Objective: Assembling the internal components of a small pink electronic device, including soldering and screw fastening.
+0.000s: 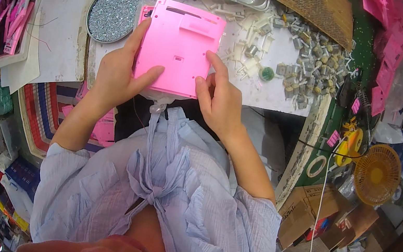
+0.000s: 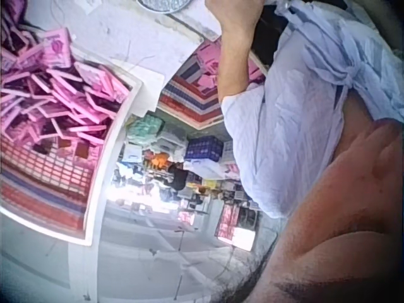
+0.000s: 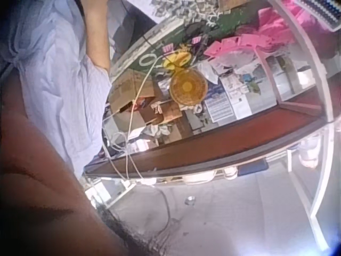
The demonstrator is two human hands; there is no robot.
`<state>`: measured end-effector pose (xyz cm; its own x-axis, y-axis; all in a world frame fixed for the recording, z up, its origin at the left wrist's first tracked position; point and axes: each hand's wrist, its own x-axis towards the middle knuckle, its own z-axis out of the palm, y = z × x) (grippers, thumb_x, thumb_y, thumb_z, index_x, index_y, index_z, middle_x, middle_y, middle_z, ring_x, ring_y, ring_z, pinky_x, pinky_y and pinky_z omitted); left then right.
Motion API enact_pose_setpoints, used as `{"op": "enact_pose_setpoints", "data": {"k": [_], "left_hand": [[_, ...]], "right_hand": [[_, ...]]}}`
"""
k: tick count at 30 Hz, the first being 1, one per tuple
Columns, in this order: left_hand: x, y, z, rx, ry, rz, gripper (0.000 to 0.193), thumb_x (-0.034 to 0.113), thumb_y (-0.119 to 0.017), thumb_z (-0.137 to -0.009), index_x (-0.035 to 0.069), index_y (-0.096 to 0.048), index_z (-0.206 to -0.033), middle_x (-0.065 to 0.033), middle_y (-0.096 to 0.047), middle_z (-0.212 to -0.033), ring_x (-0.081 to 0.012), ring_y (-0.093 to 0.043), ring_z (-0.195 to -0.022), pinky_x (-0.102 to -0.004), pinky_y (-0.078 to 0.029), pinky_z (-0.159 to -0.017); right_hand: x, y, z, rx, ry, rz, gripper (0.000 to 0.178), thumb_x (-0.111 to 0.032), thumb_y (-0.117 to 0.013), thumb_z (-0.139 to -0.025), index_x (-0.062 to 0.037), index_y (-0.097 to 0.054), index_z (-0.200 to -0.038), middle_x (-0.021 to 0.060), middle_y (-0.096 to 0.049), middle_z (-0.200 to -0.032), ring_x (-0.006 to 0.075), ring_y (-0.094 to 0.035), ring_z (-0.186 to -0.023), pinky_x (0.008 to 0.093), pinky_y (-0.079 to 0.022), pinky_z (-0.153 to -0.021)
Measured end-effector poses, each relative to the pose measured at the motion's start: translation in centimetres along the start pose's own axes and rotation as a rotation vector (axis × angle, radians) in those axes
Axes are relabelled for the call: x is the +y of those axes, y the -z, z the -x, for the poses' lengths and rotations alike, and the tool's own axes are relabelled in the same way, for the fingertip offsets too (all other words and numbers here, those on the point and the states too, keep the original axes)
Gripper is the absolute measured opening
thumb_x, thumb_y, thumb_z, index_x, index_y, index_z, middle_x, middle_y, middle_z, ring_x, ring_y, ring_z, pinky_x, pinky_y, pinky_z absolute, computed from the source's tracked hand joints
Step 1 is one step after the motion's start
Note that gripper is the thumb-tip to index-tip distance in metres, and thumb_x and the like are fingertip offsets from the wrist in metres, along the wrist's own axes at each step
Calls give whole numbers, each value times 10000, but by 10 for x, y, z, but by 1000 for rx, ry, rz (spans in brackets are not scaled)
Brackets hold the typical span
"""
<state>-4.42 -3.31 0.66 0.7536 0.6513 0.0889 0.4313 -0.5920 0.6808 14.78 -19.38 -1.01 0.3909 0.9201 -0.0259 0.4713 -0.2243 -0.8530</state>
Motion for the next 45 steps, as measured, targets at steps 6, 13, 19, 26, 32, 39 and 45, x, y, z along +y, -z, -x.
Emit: {"op": "enact_pose_setpoints", "data": {"k": [6,13,19,26,32,39,45], "left_hand": [[-11,-1,4,38,48,78,851,287,-740,-897,-24,-319,-1568,-246,-724,-1086,-361,-736,-908,-400,-564,-789],[-10,1,14,70,75,37,823,262,-719,-919,15,-316,-1592,-121,-674,-747,-244,-640,-616,-348,-489,-594],[-7,-5,32,0,208,-3,720,294,-706,-951,-27,-420,-1529,-105,-578,-626,-271,-621,-555,-381,-491,-558],[-16,-2,39,-27,281,111,668,265,-721,-949,35,-470,-1523,-86,-523,-595,-217,-552,-505,-366,-451,-526],[-56,34,12,2,232,267,309,237,-757,-904,48,-757,-1148,-75,-566,-637,-240,-579,-574,-350,-470,-581],[-98,54,-33,138,87,-398,105,174,-723,-848,73,-733,-874,-66,-680,-918,-290,-650,-935,-455,-478,-824],[-108,48,-42,311,69,-279,90,174,-713,-851,86,-714,-865,-57,-671,-900,-278,-643,-937,-444,-453,-840]], "right_hand": [[2,-1,-18,-53,55,30,526,-175,-662,-975,-64,-487,-1458,121,-611,-685,289,-634,-600,372,-490,-591],[-1,4,-33,-141,142,153,544,-235,-675,-970,-80,-512,-1466,175,-679,-769,352,-690,-696,426,-530,-642],[-19,12,-42,-264,178,411,555,-244,-658,-984,-98,-504,-1497,188,-687,-752,360,-692,-676,438,-548,-635],[-37,18,-52,-373,142,652,508,-328,-635,-992,-159,-555,-1465,155,-653,-621,383,-670,-592,481,-543,-591],[-46,34,-83,-452,264,704,359,-350,-651,-960,-172,-714,-1266,149,-676,-660,370,-687,-647,481,-544,-626],[-101,26,-156,-785,412,902,234,-286,-675,-874,-69,-748,-822,176,-706,-782,374,-701,-776,486,-561,-699],[-78,-92,-240,-343,939,811,148,-234,-696,-839,-99,-756,-847,81,-734,-863,304,-675,-951,429,-546,-798]]}}
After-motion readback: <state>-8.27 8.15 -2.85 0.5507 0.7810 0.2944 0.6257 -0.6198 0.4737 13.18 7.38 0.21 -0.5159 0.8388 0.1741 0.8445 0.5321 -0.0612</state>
